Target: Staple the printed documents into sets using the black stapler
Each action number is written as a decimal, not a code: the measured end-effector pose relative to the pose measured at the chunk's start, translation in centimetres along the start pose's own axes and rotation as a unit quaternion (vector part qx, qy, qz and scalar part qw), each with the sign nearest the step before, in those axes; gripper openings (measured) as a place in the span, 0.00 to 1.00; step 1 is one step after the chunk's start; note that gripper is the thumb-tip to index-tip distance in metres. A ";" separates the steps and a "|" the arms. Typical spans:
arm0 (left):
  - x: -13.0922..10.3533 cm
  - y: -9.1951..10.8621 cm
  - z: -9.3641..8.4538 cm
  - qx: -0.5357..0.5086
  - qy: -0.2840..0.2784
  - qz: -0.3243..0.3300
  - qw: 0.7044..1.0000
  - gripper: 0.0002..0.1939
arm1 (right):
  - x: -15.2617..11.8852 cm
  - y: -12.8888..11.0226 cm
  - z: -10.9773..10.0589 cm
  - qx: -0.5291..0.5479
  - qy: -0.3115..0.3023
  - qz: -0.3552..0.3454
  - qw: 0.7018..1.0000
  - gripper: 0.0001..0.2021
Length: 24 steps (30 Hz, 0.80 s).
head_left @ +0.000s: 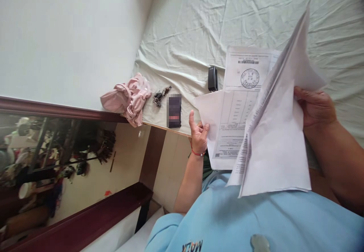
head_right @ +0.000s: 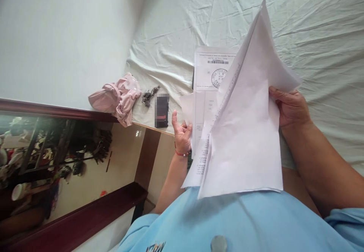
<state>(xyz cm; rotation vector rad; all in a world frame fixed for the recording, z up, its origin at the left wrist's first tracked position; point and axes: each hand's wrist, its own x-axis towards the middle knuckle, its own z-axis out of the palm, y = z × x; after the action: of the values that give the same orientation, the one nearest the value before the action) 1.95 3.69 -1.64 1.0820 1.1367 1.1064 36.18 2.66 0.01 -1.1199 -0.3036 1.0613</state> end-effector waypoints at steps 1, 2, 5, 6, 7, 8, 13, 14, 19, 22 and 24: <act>0.0 -0.1 -0.1 0.007 0.000 0.005 1.000 0.49 | 0.0 0.0 0.1 0.001 0.002 -0.001 1.000 0.22; 0.1 -0.2 -0.2 0.019 0.001 0.010 1.000 0.43 | -0.1 -0.1 0.2 0.003 0.008 -0.002 1.000 0.24; 0.2 -0.2 -0.5 0.081 0.011 0.023 0.996 0.22 | -0.2 -0.2 0.5 0.008 0.019 0.006 1.000 0.29; 0.2 -0.2 -0.6 0.098 0.012 0.022 0.995 0.18 | -0.3 -0.2 0.6 0.008 0.014 0.014 1.000 0.30; 0.3 -0.1 -0.6 0.107 0.011 0.018 0.994 0.17 | -0.4 -0.1 0.7 0.007 0.009 0.020 1.000 0.29; 0.3 0.0 -0.6 0.108 0.010 0.012 0.994 0.16 | -0.5 0.0 0.7 0.002 0.004 0.028 1.000 0.29; 0.2 0.3 -0.4 0.080 0.003 -0.004 0.997 0.20 | -0.9 0.9 0.6 -0.051 -0.078 0.069 0.993 0.24; 0.2 0.4 -0.4 0.082 -0.001 -0.001 0.997 0.21 | -0.9 1.0 0.6 -0.060 -0.100 0.072 0.991 0.23; 0.1 0.2 -0.3 0.111 0.007 0.024 0.994 0.24 | -0.9 1.1 0.4 -0.089 -0.144 0.067 0.983 0.23; 0.1 -0.1 -0.5 0.118 0.003 0.018 0.993 0.25 | -1.0 0.9 0.6 -0.096 -0.142 0.067 0.983 0.23; 0.1 -0.3 -0.5 0.116 0.001 0.020 0.993 0.25 | -1.2 0.8 0.8 -0.099 -0.129 0.075 0.984 0.24</act>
<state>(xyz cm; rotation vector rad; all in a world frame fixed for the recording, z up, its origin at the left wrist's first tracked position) 1.50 3.79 -1.96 1.2881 1.2724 1.0241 34.61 2.22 0.03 -1.1966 -0.5471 1.3369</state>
